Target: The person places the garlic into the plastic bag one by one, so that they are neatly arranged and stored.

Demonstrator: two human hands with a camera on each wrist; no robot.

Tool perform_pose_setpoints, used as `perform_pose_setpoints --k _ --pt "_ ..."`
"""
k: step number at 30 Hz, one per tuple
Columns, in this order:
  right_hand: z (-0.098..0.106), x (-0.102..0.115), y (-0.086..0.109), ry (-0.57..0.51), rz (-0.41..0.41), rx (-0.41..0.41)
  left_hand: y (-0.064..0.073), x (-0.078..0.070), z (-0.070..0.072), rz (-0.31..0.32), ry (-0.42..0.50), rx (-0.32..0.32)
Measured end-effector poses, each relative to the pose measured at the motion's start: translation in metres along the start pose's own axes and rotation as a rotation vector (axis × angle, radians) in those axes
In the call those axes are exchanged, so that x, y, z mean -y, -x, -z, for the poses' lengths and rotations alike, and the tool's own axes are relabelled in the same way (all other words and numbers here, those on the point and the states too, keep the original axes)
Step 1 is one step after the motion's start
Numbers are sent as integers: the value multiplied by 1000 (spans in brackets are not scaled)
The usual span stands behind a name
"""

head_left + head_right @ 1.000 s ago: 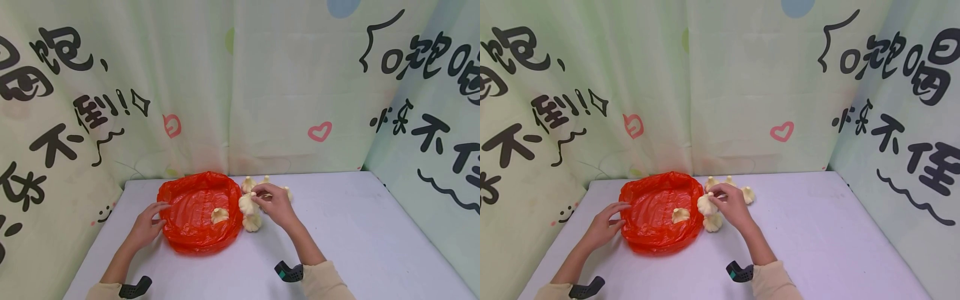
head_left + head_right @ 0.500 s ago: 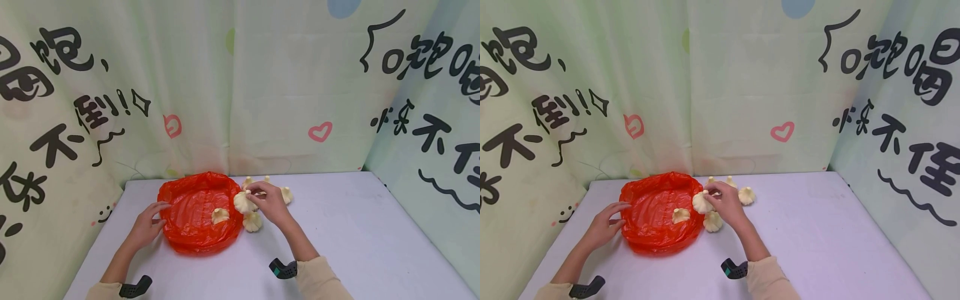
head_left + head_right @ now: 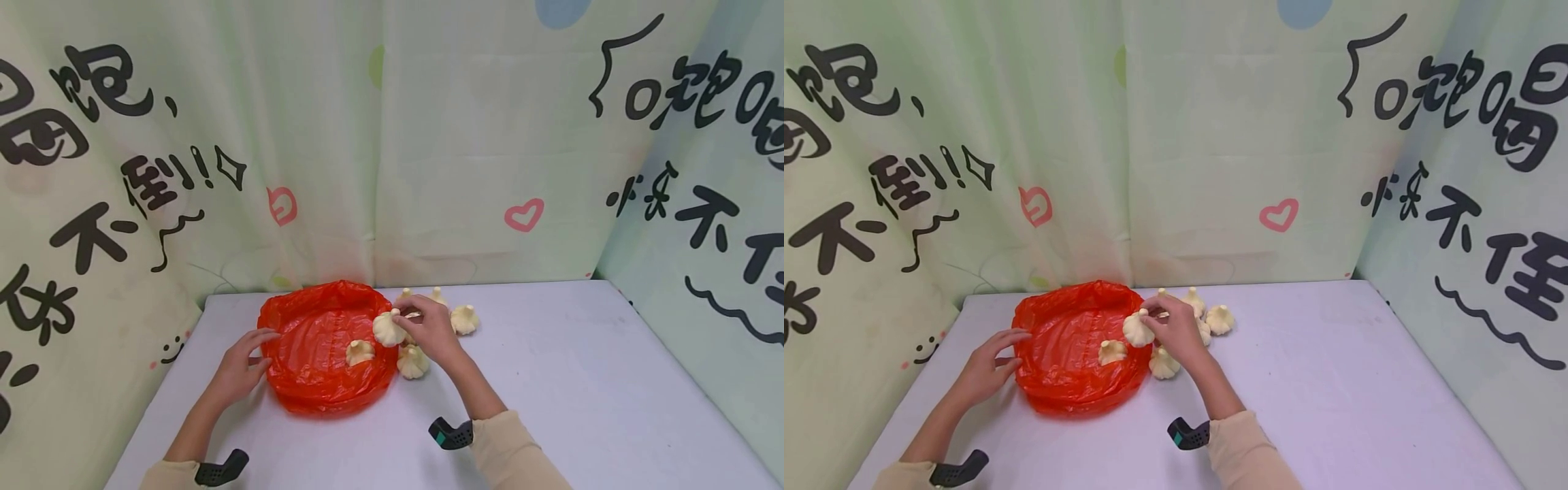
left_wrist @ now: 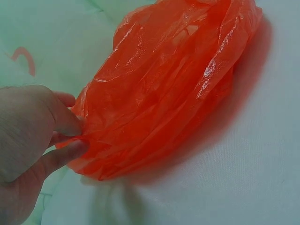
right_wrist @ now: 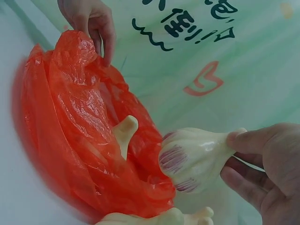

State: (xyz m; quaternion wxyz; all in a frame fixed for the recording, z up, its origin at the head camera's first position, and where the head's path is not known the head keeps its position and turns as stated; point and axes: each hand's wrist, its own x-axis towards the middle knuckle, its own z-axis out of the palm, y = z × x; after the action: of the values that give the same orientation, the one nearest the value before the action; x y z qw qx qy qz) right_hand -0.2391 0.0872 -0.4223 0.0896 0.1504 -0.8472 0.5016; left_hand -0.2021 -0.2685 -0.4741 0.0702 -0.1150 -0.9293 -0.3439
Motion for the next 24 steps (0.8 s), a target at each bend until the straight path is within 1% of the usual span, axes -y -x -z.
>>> perform_pose_setpoints --k 6,10,13,24 --pt "-8 -1 -5 9 -4 14 1 1 0 17 8 8" --pt "-13 -1 -9 9 10 11 1 0 1 29 5 13" --pt "-16 0 -13 0 20 9 1 0 1 29 2 14" --pt "-26 -4 -21 -10 -7 24 1 -1 2 20 7 11"
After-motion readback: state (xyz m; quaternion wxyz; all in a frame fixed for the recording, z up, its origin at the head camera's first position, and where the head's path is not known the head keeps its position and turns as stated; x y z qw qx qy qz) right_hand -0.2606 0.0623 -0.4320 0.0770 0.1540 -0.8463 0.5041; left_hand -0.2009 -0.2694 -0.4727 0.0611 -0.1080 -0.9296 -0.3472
